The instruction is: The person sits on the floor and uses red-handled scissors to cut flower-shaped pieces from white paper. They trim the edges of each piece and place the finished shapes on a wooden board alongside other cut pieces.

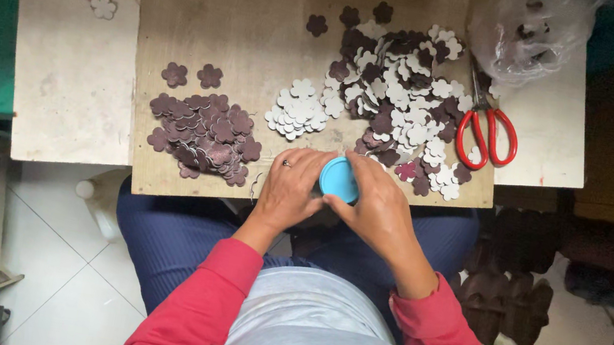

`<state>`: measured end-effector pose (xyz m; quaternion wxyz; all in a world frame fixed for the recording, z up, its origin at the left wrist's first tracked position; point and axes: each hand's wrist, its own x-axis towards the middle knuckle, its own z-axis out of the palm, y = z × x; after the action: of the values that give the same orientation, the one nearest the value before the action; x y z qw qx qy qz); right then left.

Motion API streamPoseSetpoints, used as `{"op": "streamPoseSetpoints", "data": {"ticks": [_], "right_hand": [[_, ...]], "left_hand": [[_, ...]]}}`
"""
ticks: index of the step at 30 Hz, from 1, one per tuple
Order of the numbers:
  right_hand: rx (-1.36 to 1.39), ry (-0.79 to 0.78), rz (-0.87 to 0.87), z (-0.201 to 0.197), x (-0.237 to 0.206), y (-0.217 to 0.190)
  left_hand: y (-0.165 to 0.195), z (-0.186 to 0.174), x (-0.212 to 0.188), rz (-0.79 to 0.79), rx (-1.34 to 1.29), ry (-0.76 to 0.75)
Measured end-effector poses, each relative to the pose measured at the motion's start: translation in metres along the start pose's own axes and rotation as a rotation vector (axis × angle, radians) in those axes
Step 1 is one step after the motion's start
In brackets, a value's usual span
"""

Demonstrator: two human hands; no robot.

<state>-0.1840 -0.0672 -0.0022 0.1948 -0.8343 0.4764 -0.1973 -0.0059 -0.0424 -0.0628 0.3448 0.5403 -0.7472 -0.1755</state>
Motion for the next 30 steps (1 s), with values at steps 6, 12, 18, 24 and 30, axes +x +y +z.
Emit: {"op": "streamPoseSetpoints", "data": {"ticks": [6,12,18,24,30], "right_hand": [[-0.105,-0.222,0.09,-0.015,0.011,-0.006],[0.628,-0.397,0.506,-0.044,0.042,0.044],[1.102,0.176,0.706,-0.082,0.027,0.074],[0.859,0.373,0.744,-0.108,0.024,0.099],[-0.28,0.42,0.382,-0.085,0.027,0.092]], "left_hand": [[0.002,-0.002,0.003,0.048,0.041,-0.012],[0.004,-0.003,0.005,0.043,0.018,-0.029],[0.007,-0.004,0.008,-0.044,-0.014,0.014],[0.015,-0.002,0.014,-0.094,0.087,0.078],[0.01,-0.004,0.006,-0.023,0.069,0.173]]}}
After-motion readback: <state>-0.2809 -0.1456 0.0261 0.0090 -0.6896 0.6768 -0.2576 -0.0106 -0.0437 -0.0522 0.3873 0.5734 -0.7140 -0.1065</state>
